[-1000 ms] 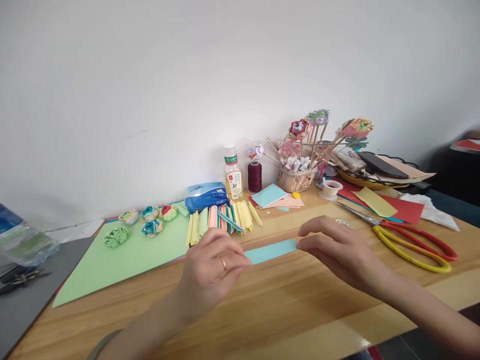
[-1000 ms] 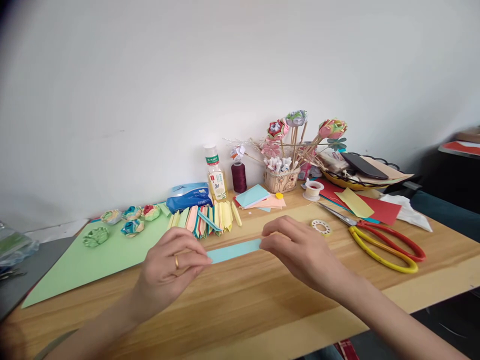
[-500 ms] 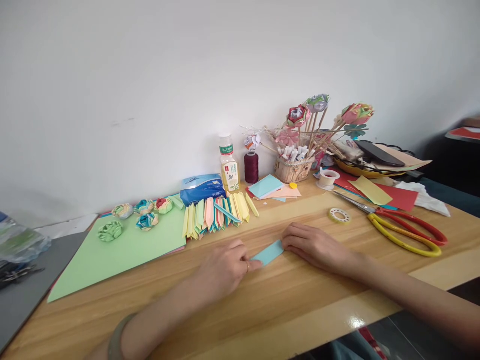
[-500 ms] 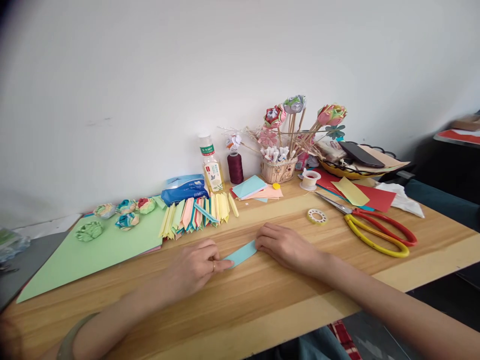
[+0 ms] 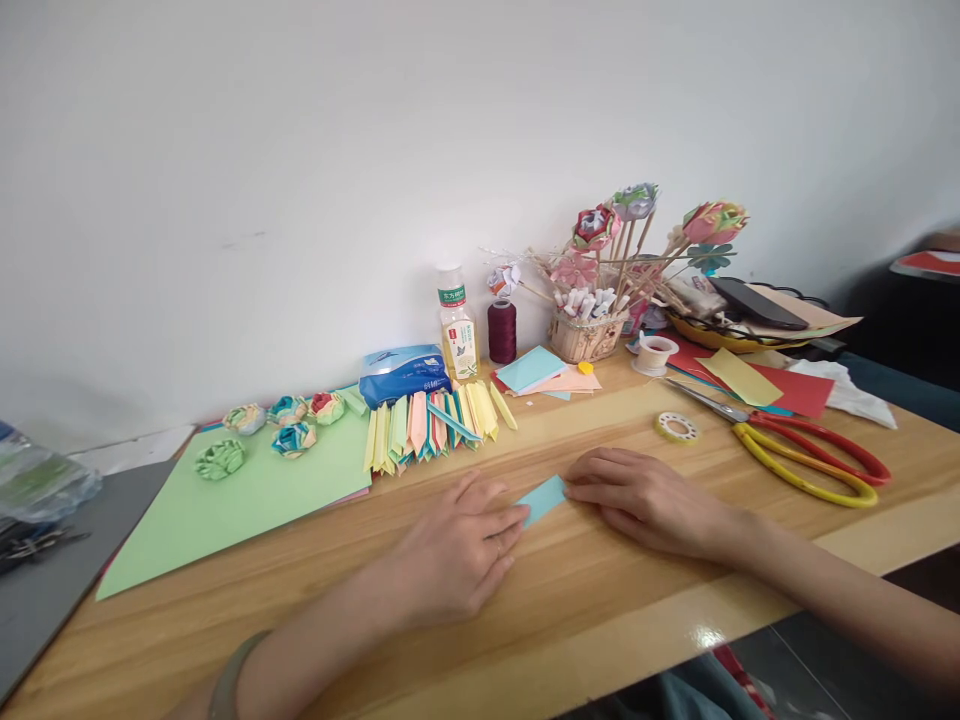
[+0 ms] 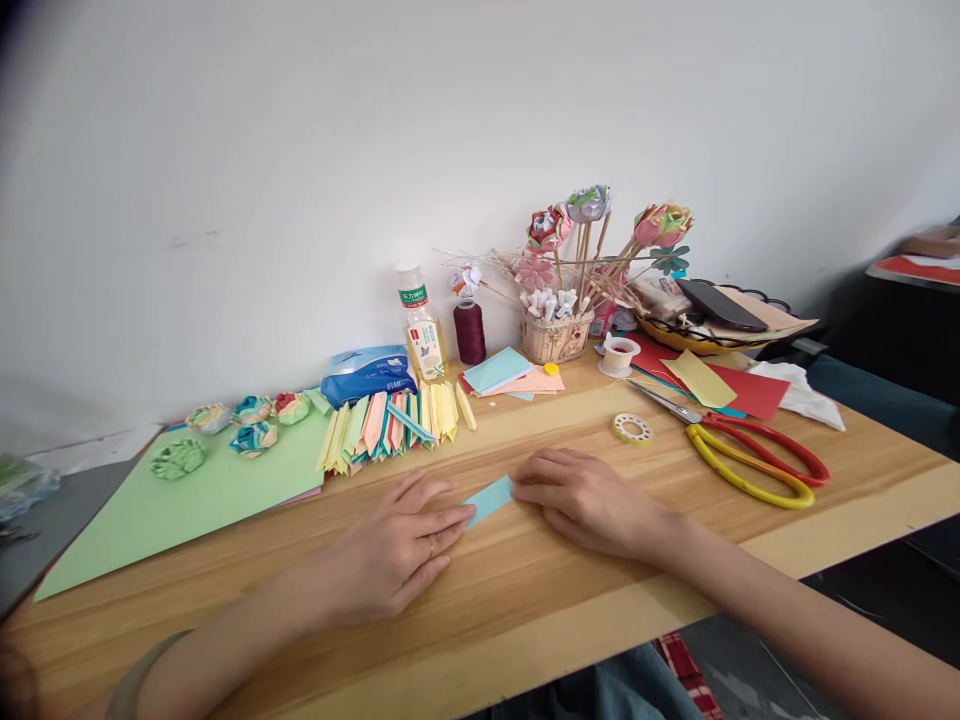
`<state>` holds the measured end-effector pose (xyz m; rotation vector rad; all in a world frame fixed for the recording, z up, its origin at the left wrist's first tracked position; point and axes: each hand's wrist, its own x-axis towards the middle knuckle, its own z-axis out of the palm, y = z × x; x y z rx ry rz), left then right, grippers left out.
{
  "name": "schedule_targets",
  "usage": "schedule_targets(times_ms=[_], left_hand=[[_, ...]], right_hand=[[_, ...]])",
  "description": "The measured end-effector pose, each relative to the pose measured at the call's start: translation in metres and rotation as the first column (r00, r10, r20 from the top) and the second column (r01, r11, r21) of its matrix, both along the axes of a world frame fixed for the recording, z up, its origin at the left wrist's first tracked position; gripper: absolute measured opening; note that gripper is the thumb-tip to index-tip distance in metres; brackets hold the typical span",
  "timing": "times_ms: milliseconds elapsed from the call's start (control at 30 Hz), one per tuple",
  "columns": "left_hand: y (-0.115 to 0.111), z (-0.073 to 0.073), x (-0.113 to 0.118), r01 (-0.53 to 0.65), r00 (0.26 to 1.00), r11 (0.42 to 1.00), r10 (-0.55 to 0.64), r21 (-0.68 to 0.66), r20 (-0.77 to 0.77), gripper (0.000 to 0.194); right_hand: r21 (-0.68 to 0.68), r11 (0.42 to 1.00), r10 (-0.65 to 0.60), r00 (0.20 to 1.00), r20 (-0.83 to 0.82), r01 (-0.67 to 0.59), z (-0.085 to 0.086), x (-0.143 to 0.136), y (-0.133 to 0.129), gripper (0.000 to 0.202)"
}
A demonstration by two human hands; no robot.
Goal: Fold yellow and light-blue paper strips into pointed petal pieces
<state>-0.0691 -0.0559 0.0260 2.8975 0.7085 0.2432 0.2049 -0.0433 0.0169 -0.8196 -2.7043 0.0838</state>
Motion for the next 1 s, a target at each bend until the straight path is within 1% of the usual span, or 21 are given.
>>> schedule_targets(times_ms=[100,133,200,267,400,500,633,767,867,1000], left_hand=[[-0.001,0.000,-0.001,-0.029,0.999,0.998,0.028,-0.052,-0.024,0.037],[-0.001,0.000,0.000,-0.032,0.999,0.998,0.030,-0.062,-0.028,0.037],[0.000,0.000,0.000,-0.034,0.999,0.997,0.032,-0.071,-0.031,0.038],[0.000,0.002,0.000,-0.037,0.999,0.997,0.035,-0.072,-0.033,0.039],[-0.003,0.002,-0.005,-0.055,0.996,0.996,0.051,-0.067,-0.068,0.038],[-0.009,-0.001,-0.012,-0.091,0.993,0.995,0.088,-0.037,-0.073,0.036],[-0.016,-0.005,-0.019,-0.105,0.991,0.994,0.103,-0.011,-0.084,0.038],[-0.021,-0.005,-0.024,-0.116,0.987,0.993,0.113,-0.020,-0.116,0.039],[-0.023,-0.007,-0.028,-0.106,0.988,0.994,0.106,-0.001,-0.108,0.042],[-0.024,-0.010,-0.030,-0.112,0.989,0.993,0.115,0.031,-0.090,0.044]], right_hand=[[0.029,0.995,-0.095,0.995,0.019,0.095,0.003,-0.016,-0.017,0.035],[-0.002,0.998,-0.069,0.997,0.037,0.070,0.004,-0.023,-0.022,0.039],[-0.107,0.994,-0.007,0.998,0.067,0.014,0.003,-0.034,-0.030,0.049],[-0.182,0.983,0.014,0.997,0.077,0.000,0.000,-0.040,-0.033,0.054],[-0.230,0.973,0.011,0.995,0.103,0.013,-0.005,-0.034,-0.027,0.053],[-0.218,0.976,-0.005,0.997,0.081,0.023,-0.008,-0.022,-0.021,0.052],[-0.179,0.981,-0.063,0.994,0.089,0.078,-0.007,-0.013,-0.018,0.052],[-0.150,0.983,-0.084,0.988,0.129,0.103,-0.005,-0.013,-0.019,0.050],[-0.120,0.986,-0.095,0.984,0.152,0.114,-0.006,-0.012,-0.018,0.049],[-0.068,0.991,-0.112,0.988,0.102,0.119,-0.004,-0.018,-0.021,0.052]])
